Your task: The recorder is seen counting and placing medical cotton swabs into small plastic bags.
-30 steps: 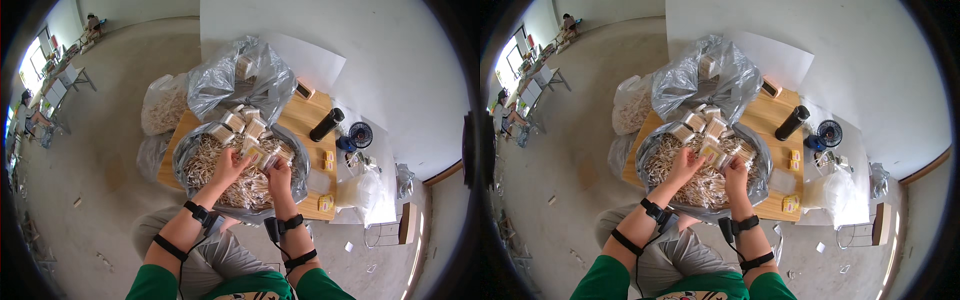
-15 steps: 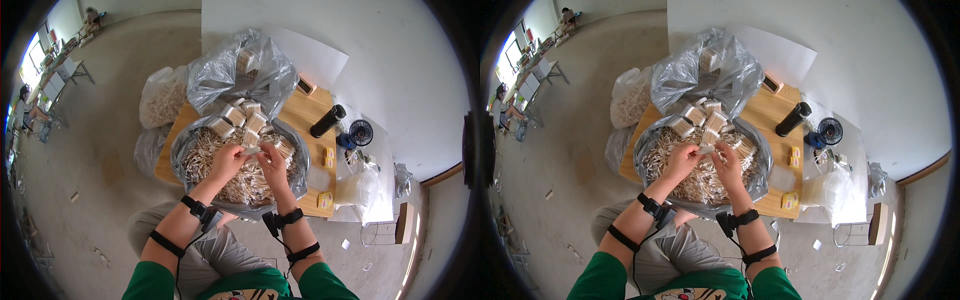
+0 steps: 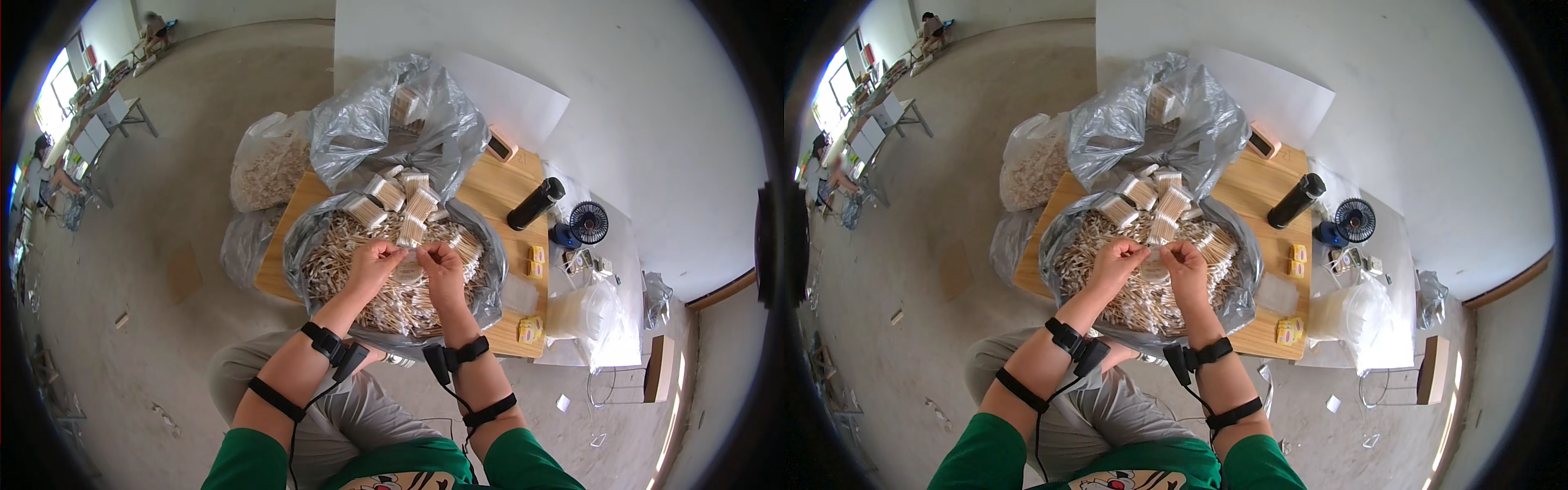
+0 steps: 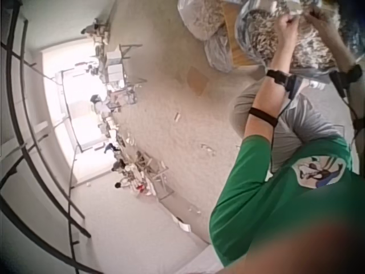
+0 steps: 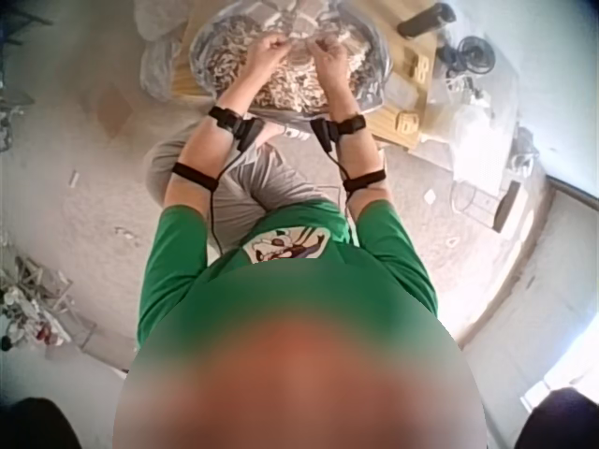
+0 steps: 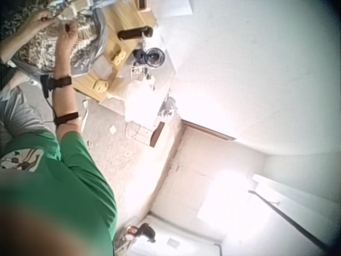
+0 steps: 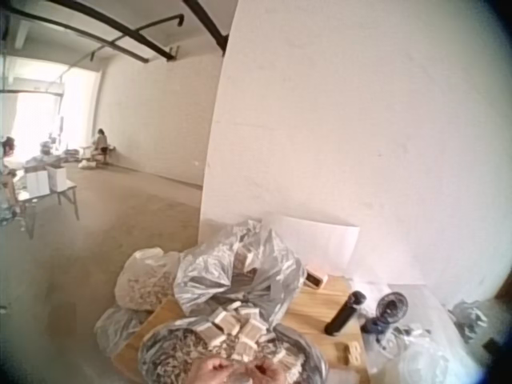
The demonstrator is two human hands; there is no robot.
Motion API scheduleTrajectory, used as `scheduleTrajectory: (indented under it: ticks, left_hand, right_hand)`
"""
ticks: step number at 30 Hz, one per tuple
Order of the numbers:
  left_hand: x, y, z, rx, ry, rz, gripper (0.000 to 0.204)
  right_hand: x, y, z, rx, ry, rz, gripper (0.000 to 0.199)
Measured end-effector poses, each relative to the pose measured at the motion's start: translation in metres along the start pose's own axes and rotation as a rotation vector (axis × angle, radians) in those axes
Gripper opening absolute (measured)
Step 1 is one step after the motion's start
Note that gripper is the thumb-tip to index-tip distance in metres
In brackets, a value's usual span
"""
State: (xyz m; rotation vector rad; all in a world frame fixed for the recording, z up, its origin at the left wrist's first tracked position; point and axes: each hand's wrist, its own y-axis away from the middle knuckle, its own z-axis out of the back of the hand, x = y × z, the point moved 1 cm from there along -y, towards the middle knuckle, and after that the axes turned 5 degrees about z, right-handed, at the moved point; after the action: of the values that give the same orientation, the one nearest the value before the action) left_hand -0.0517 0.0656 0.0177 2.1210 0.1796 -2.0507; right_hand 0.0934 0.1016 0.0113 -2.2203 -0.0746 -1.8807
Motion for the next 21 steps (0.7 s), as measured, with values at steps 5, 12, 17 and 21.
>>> scheduleTrajectory:
  ticks: [5, 12, 17, 21]
  left_hand:
    - [0.007, -0.001, 0.006, -0.071, -0.127, -0.135, 0.014]
    - [0.022, -0.01, 0.027, -0.381, -0.25, -0.157, 0.019]
    - [0.022, -0.004, 0.007, -0.18, -0.233, -0.063, 0.021]
    - [0.015, -0.002, 0.002, -0.158, -0.075, -0.046, 0.033]
  right_hand:
    - [-0.008, -0.002, -0.004, 0.009, -0.094, -0.025, 0.011]
    - [-0.006, 0.015, -0.012, 0.039, -0.014, -0.099, 0.028]
    - [-0.014, 0.023, -0.014, -0.162, -0.03, -0.186, 0.032]
    - [-0.014, 0.019, -0.003, -0.157, 0.032, -0.05, 0.031]
